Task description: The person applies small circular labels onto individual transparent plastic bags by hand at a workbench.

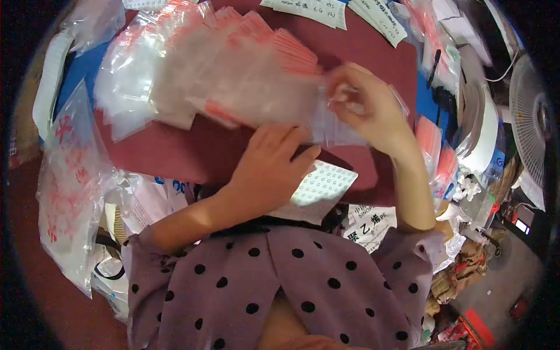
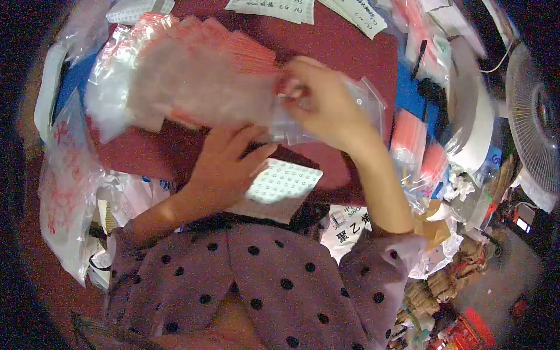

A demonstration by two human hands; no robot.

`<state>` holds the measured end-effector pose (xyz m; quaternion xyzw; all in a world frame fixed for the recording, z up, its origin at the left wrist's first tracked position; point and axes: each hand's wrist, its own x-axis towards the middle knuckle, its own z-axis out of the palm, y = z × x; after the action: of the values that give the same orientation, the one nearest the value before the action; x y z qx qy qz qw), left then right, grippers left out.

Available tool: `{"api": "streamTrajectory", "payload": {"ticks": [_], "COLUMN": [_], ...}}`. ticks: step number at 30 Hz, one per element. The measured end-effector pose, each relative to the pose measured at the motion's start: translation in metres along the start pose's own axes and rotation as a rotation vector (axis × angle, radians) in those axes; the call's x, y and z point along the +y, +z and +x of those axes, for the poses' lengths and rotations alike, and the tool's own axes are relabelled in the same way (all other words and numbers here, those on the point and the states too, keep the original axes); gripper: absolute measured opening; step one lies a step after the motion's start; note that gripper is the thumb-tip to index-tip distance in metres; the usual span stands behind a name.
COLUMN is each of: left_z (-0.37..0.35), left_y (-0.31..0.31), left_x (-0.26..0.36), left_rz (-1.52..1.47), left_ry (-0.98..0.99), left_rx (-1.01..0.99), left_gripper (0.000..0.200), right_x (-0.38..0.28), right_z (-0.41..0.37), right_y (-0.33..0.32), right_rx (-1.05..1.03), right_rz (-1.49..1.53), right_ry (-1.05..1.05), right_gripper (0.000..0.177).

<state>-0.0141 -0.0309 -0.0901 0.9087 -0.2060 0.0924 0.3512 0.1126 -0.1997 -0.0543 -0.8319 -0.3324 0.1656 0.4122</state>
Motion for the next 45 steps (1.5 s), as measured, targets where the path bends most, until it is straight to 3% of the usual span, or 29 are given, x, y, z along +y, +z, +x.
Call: {"api": "streamTrajectory", "payload": {"ticks": [3,5,6,8,9,10,12,17,19,21,23,25,27,29,32,33,35,37,39,43,45], "left_z": [0.005,0.006,0.005,0.001,0.001,0.002,0.003,0.005,0.003,0.002,0.003,0.002,0.001,0.002,0.002,0.002,0.003,0.003,0.003,0.003,0.002], "left_y": [0.014,0.015,0.016,0.017,0.017,0.016,0.015,0.016,0.016,0.017,0.017,0.023,0.021,0.012,0.015,0.016,0.015,0.015,0.014,0.015,0.016], "left_x": [-0.005,-0.007,-0.008,-0.005,-0.005,-0.004,-0.004,-0.008,-0.007,-0.007,-0.006,-0.009,-0.010,-0.007,-0.008,-0.008,-0.008,-0.008,-0.008,-0.009,-0.007], "left_rz": [0.055,0.028,0.022,0.113,0.108,0.131,0.150,0.049,0.051,0.053,0.044,-0.016,-0.074,-0.026,0.031,0.028,0.047,0.050,0.057,0.063,0.075], "left_ry": [0.060,0.085,0.084,0.050,0.047,0.062,0.079,0.077,0.056,0.034,0.079,0.085,0.091,0.005,0.003,0.001,0.044,0.047,0.047,0.019,0.032], "left_rx": [-0.068,-0.062,-0.056,-0.088,-0.087,-0.094,-0.106,-0.085,-0.066,-0.050,-0.057,-0.049,-0.038,-0.058,-0.071,-0.070,-0.073,-0.078,-0.074,-0.055,-0.074], "left_gripper": [0.030,0.033,0.033,0.034,0.034,0.033,0.033,0.031,0.031,0.032,0.032,0.032,0.032,0.031,0.032,0.032,0.033,0.033,0.033,0.031,0.031], "right_x": [0.010,0.017,0.015,0.002,-0.002,-0.003,-0.004,0.003,-0.008,-0.008,0.000,-0.004,-0.006,-0.002,0.008,0.006,0.002,-0.002,0.005,0.004,-0.001], "right_z": [0.018,0.021,0.022,0.022,0.020,0.021,0.023,0.028,0.026,0.027,0.029,0.032,0.034,0.031,0.020,0.020,0.021,0.023,0.024,0.022,0.027], "right_y": [0.024,0.022,0.015,-0.003,-0.007,-0.005,0.003,0.003,-0.003,-0.004,0.006,0.012,0.012,-0.001,-0.006,-0.005,-0.002,0.001,0.004,-0.004,0.001], "right_rx": [0.015,0.023,0.018,-0.058,-0.070,-0.073,-0.102,-0.098,0.031,-0.055,-0.118,-0.168,-0.031,-0.051,0.074,0.070,-0.056,-0.098,0.072,0.070,-0.130], "right_rz": [0.136,-0.275,-0.281,-0.515,-0.477,-0.476,-0.178,-0.262,-0.663,-0.608,-0.155,-0.201,-0.612,-0.670,-0.818,-0.819,-0.451,-0.337,-0.732,-0.850,-0.334], "right_ry": [-0.037,-0.099,-0.098,0.258,0.228,0.232,0.003,0.083,0.224,0.277,0.043,0.135,0.160,0.216,0.124,0.125,0.029,0.075,0.053,0.069,0.002], "right_gripper": [0.030,0.042,0.042,0.044,0.028,0.028,0.027,0.026,0.026,0.030,0.036,0.039,0.040,0.041,0.039,0.039,0.040,0.035,0.027,0.024,0.027]}}
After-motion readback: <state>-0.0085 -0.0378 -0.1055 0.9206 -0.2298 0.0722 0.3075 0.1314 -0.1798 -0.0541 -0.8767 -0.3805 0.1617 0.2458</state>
